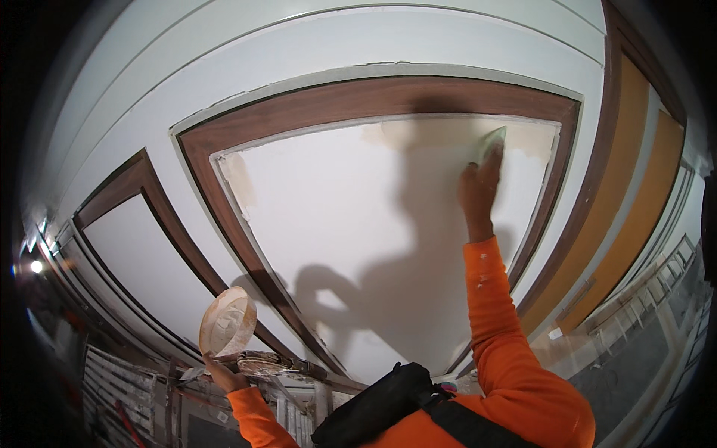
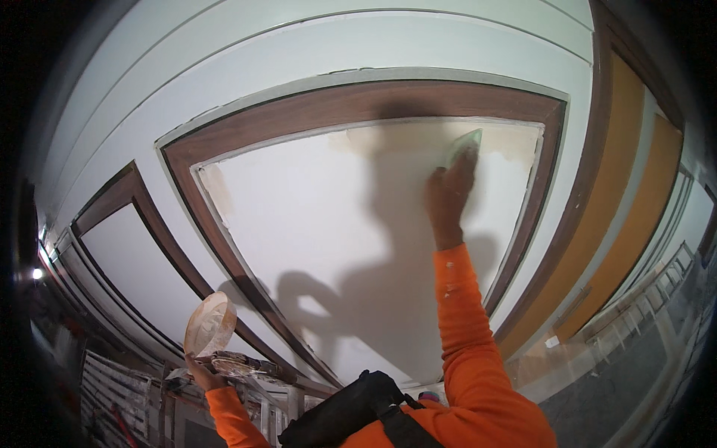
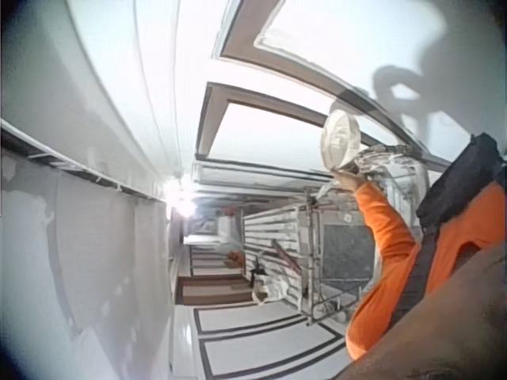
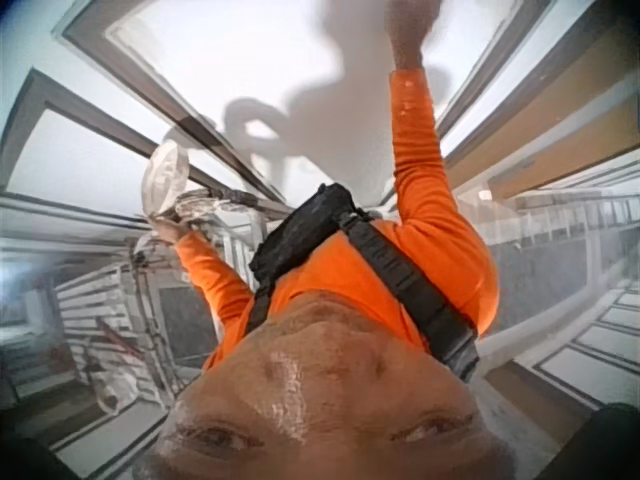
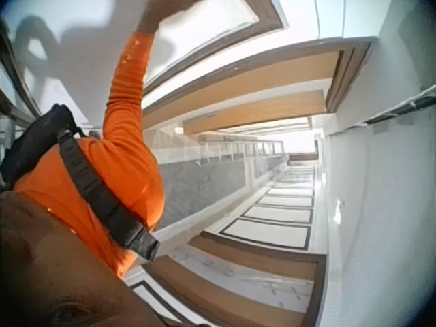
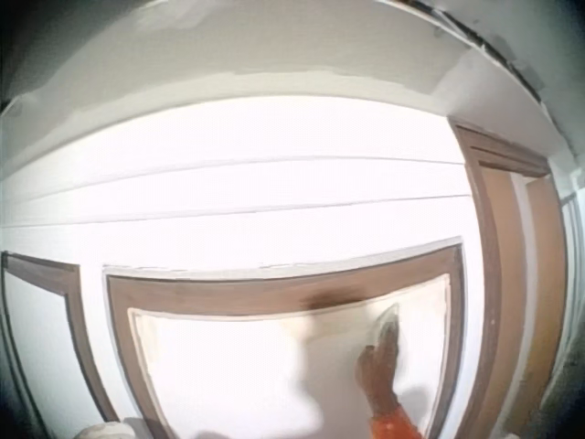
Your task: The person applies wall filler to the trim and wall surfaces around a door frame using a putty knife and a flexible applicator. The person scoops filler from a container onto the tools and wipes it across the gaps and surfaces multiple times.
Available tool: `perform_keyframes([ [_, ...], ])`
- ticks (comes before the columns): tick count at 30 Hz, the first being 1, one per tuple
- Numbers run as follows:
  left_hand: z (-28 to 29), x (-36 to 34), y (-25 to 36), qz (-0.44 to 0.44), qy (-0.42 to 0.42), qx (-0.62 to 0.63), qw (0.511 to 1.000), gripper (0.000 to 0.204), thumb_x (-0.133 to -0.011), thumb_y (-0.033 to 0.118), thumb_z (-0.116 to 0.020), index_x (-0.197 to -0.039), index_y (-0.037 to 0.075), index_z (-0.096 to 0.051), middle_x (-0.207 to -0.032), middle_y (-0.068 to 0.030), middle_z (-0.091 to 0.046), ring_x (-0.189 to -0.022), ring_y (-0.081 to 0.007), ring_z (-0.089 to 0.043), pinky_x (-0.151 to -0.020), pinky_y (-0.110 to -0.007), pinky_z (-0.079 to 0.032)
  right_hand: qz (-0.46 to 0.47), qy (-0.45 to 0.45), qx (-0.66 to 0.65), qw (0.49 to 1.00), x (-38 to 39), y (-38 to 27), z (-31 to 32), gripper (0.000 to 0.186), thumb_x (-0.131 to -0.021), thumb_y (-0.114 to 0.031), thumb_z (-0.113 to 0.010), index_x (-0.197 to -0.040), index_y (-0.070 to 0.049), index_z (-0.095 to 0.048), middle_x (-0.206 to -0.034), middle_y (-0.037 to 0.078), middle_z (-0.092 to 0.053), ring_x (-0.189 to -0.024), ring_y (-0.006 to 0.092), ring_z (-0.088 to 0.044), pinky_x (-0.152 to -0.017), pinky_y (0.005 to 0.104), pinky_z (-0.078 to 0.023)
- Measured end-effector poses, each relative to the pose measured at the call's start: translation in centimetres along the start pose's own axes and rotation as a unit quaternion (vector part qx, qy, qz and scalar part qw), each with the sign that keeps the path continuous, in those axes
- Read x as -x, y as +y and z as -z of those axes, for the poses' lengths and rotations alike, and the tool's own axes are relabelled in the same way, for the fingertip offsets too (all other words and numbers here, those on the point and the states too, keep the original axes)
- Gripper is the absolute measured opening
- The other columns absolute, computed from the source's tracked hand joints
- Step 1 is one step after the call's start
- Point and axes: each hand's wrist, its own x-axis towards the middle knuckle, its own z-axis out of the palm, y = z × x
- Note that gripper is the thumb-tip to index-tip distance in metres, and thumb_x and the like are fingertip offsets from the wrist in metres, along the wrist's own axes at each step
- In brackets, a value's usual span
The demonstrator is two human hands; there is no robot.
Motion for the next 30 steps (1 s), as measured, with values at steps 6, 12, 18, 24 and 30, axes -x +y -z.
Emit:
perform_keyframes([
  [6, 1.2, -2.1, -1.5, -0.019, -0.004, -0.017, 1.0, 0.03, -0.094, 0.035, -0.053, -0.078, 0.011, -0.048, -0.063, 0.0023, -0.041, -0.052, -0.0092, -0.04, -0.052, -0.026, -0.038, 0.085, -0.003, -0.01, 0.996, 6.0, -13.1, -5.1, 0.085, -0.075, -0.01, -0.062, -0.148, 0.01, -0.023, -0.153, 0.03, -0.028, -0.142, 0.0451, -0.028, -0.109, 0.0533, -0.03],
  [12, -1.9, 1.7, 0.6, -0.041, -0.01, 0.005, 0.999, 0.029, -0.096, 0.036, -0.05, -0.087, 0.008, -0.051, -0.066, 0.0022, -0.041, -0.053, -0.0096, -0.037, -0.053, -0.026, -0.037, 0.095, -0.169, -0.127, 0.973, 12.6, -25.8, -6.8, 0.083, -0.079, -0.01, -0.057, -0.147, 0.016, -0.018, -0.151, 0.04, -0.02, -0.139, 0.0592, -0.02, -0.109, 0.0687, -0.016],
  [18, 0.4, -1.0, -0.9, -0.027, -0.018, -0.009, 0.999, 0.024, -0.093, 0.034, -0.053, -0.084, 0.012, -0.052, -0.064, 0.005, -0.037, -0.052, -0.0064, -0.033, -0.05, -0.025, -0.03, 0.329, -0.323, -0.194, 0.866, 14.2, -22.4, -0.8, 0.063, -0.088, -0.005, -0.046, -0.147, 0.01, -0.029, -0.154, 0.029, -0.028, -0.144, 0.0418, -0.028, -0.114, 0.0651, -0.015],
  [24, -0.4, 0.8, -0.6, -0.041, -0.002, -0.05, 0.998, 0.027, -0.091, 0.035, -0.056, -0.091, 0.008, -0.052, -0.067, -0.001, -0.045, -0.056, -0.0111, -0.04, -0.053, -0.029, -0.034, 0.567, -0.135, 0.18, 0.792, 5.0, -10.1, 1.5, 0.048, -0.095, -0.026, -0.048, -0.14, -0.009, -0.049, -0.153, 0.011, -0.039, -0.143, 0.0285, -0.033, -0.115, 0.0586, -0.02],
  [30, -0.9, 1.2, 0.0, -0.013, -0.011, -0.029, 0.999, 0.028, -0.092, 0.036, -0.055, -0.086, 0.009, -0.052, -0.067, 0.0007, -0.045, -0.051, -0.0076, -0.036, -0.048, -0.026, -0.032, 0.599, -0.089, 0.21, 0.768, 0.5, -7.5, 0.1, 0.047, -0.096, -0.027, -0.048, -0.14, -0.011, -0.05, -0.151, 0.009, -0.04, -0.142, 0.0255, -0.034, -0.115, 0.0561, -0.022],
])
